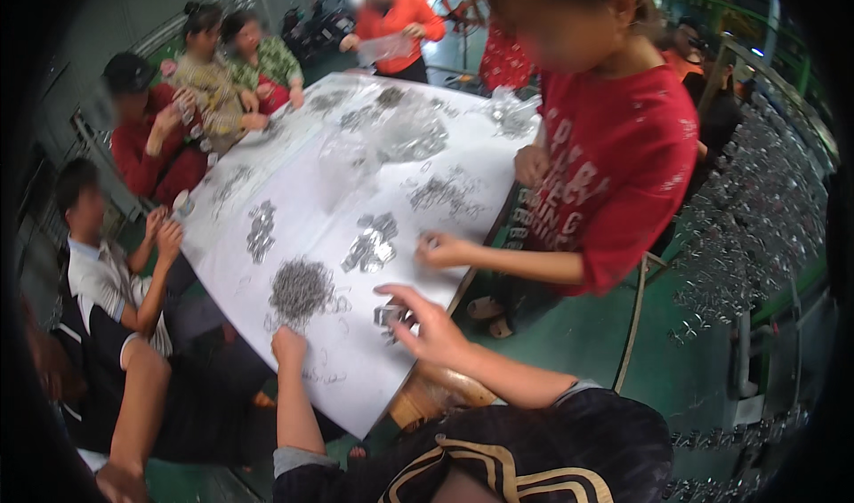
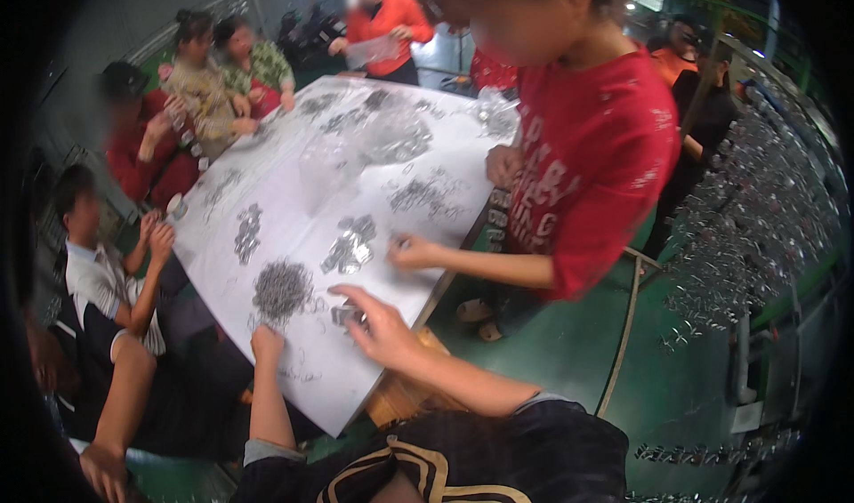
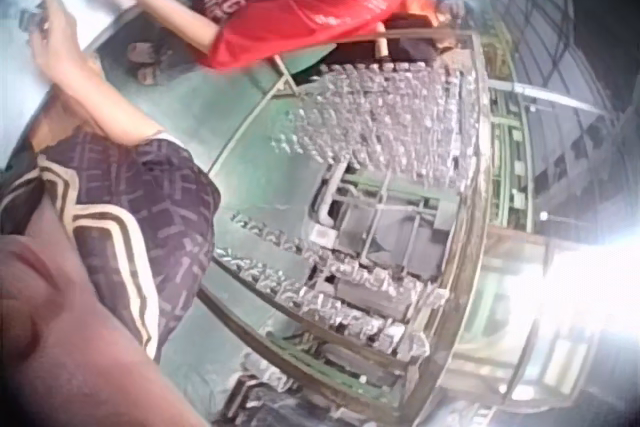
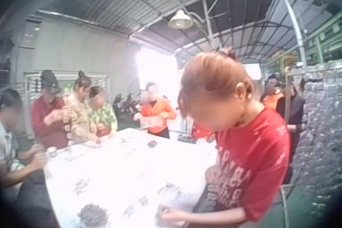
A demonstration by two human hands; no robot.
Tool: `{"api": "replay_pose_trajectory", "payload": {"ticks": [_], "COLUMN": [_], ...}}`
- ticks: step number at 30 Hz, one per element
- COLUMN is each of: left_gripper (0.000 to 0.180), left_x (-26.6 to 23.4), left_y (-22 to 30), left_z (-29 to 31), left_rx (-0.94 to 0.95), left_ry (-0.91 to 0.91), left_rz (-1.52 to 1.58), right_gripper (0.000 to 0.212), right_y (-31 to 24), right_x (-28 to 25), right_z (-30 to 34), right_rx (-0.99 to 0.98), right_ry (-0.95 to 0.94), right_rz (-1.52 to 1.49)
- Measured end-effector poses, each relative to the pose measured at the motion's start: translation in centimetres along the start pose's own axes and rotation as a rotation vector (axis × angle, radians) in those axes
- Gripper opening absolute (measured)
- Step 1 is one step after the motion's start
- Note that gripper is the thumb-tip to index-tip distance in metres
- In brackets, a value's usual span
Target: The person attaches small metal clips onto a metal chain by hand while sitting at a table with other workers.
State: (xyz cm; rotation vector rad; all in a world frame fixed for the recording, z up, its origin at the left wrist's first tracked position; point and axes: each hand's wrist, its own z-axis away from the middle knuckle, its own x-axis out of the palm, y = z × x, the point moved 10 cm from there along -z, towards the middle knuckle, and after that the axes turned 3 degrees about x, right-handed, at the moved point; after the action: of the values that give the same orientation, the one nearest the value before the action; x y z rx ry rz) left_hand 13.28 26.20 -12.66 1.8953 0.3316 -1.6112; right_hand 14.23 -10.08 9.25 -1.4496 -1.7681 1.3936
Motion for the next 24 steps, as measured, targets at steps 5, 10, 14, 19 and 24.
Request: {"api": "replay_pose_trajectory", "payload": {"ticks": [5, 10, 14, 19, 24], "left_gripper": [0.019, 0.018, 0.008, 0.006, 0.007], "left_x": [2.8, 0.9, -7.7, -12.6, -14.1], "left_y": [-2.1, 1.9, 12.6, 18.0, 18.4], "left_z": [1.4, 5.1, 11.1, 14.0, 14.7], "left_rx": [-0.065, -0.05, 0.156, 0.425, 0.427], "left_ry": [-0.144, -0.152, -0.21, -0.116, 0.022], "left_rz": [0.175, 0.722, 1.257, 1.306, 1.051], "right_gripper": [0.047, 0.049, 0.048, 0.048, 0.048], "right_y": [2.1, 3.8, 3.9, 3.3, 2.4], "right_x": [0.3, 1.5, 2.4, 3.7, 4.4], "right_z": [-0.1, -0.4, -0.5, -0.7, -0.4], "right_rx": [0.155, 0.137, 0.152, 0.131, 0.052], "right_ry": [-0.008, -0.024, -0.047, -0.105, -0.102], "right_rz": [-0.039, -0.058, -0.056, -0.053, -0.01]}}
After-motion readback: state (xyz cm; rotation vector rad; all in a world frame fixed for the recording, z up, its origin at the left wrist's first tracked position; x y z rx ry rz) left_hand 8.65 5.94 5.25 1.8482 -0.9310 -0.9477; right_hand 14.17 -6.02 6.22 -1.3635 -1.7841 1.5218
